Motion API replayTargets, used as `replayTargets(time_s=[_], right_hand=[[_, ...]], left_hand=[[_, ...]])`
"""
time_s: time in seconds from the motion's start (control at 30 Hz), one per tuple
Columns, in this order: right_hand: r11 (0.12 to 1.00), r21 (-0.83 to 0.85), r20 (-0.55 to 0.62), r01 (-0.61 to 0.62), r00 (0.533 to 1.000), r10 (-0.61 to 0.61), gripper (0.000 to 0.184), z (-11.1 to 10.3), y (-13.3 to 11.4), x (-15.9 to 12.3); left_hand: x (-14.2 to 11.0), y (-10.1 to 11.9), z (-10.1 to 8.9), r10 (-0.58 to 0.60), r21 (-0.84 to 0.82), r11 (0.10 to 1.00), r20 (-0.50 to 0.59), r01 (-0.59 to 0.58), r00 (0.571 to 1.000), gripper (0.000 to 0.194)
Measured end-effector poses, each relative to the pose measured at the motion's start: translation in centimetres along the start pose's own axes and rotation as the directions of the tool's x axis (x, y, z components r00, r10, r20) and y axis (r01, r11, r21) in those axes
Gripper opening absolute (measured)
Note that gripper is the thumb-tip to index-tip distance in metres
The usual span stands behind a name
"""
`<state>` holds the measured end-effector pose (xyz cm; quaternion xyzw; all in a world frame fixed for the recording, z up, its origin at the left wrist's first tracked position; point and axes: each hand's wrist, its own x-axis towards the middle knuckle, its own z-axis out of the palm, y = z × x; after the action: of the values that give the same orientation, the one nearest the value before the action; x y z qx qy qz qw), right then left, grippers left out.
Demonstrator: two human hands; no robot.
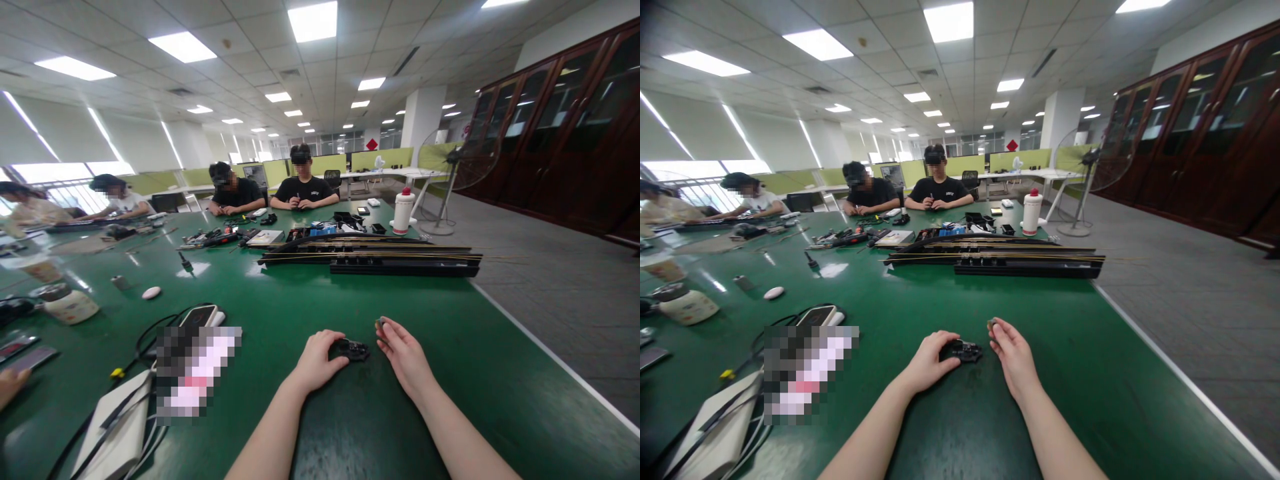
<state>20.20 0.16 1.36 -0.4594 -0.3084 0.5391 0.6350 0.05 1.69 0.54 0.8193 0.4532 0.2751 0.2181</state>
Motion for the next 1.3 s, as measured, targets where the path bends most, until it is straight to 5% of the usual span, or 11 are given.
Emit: replayTargets(time_s=[0.23, 0.67, 1.13, 1.3], right_hand=[[0.984, 0.147, 0.006, -0.105, 0.994, 0.105, 0.04, 0.4, -0.3, -0.3], [0.997, 0.024, 0.022, -0.069, 0.997, 0.069, 0.044, 0.6, 0.1, -0.3], [0.963, -0.26, 0.123, 0.067, 0.992, -0.036, 0.044, 0.8, 0.5, -0.5], [0.849, -0.48, 0.238, 0.221, 0.964, -0.116, 0.032, 0.5, 1.1, -0.5]], left_hand=[[0.1, -0.2, 0.2, 0.001, 0.004, 1.0, -0.004, -0.001, 1.0, 0.04], [0.1, 0.0, -0.1, -0.01, -0.001, 1.0, 0.002, 0.01, 1.0, 0.04], [0.0, -0.3, 0.1, 0.006, -0.007, 1.0, -0.003, -0.006, 1.0, 0.043], [0.0, -0.4, 0.1, 0.004, -0.004, 1.0, -0.003, -0.004, 1.0, 0.042]])
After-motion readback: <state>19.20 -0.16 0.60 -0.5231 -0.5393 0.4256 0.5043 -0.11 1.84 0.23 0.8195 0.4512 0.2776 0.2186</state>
